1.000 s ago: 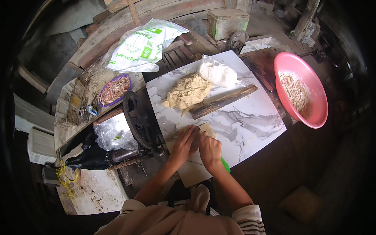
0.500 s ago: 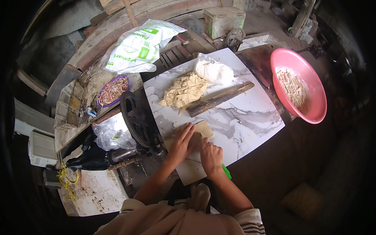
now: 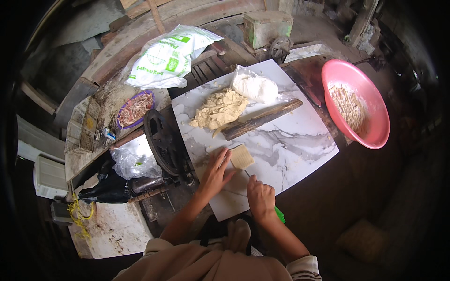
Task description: The person kneads dough on a white board, rolls it into a log, and cuts it into strips using a green knife. The strips are placed into a pink basin. The person repeats this process multiple times, occasionally adding flour to the dough.
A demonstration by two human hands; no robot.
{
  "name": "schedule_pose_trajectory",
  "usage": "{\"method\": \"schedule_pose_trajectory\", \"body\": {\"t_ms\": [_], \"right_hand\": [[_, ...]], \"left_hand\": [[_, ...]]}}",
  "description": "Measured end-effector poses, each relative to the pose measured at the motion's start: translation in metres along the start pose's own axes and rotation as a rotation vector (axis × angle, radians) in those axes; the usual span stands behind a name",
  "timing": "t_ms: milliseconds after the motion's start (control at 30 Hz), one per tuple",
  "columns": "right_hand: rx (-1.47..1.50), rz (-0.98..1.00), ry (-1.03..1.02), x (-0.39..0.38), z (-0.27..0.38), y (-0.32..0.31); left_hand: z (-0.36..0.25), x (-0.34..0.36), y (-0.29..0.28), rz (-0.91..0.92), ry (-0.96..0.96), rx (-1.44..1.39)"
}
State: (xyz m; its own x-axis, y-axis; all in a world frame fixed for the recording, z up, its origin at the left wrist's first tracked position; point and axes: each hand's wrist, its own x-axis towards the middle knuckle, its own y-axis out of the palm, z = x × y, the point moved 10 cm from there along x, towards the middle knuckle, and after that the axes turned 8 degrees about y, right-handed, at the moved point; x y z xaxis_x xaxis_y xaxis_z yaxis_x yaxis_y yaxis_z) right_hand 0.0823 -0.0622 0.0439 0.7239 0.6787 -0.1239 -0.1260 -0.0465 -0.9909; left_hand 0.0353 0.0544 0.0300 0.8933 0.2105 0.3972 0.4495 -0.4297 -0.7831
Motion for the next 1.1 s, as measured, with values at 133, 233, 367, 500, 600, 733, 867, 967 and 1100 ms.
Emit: {"method": "schedule_pose_trajectory", "body": {"t_ms": [133, 233, 367, 500, 600, 733, 867, 967, 1100], "right_hand": [[0.049, -0.047, -0.019, 0.026, 0.017, -0.016], [0.121, -0.237, -0.104, 0.045, 0.033, -0.022], [0.078, -0.224, -0.104, 0.056, 0.042, -0.014], [0.03, -0.202, -0.089, 0.058, 0.045, -0.012], [0.03, -0.189, -0.082, 0.06, 0.045, -0.008], [-0.028, -0.042, -0.047, 0.06, 0.045, 0.007], [0.001, -0.047, -0.035, 0.054, 0.042, 0.005], [-0.012, -0.09, -0.036, 0.046, 0.04, 0.006], [0.01, -0.095, -0.041, 0.037, 0.036, 0.006]], "left_hand": [[0.001, -0.009, 0.002, 0.017, -0.005, 0.048], [-0.001, -0.009, 0.0, 0.016, -0.001, 0.05], [-0.001, -0.01, -0.002, 0.018, -0.008, 0.033], [0.0, -0.011, -0.002, 0.009, -0.016, 0.039], [0.0, -0.011, -0.001, 0.02, -0.018, 0.046], [0.0, -0.01, -0.002, 0.03, -0.009, 0.053], [-0.003, -0.008, -0.004, 0.037, -0.021, 0.061], [-0.001, -0.011, -0.002, 0.025, -0.024, 0.033], [0.001, -0.012, 0.001, 0.025, -0.026, 0.021]]}}
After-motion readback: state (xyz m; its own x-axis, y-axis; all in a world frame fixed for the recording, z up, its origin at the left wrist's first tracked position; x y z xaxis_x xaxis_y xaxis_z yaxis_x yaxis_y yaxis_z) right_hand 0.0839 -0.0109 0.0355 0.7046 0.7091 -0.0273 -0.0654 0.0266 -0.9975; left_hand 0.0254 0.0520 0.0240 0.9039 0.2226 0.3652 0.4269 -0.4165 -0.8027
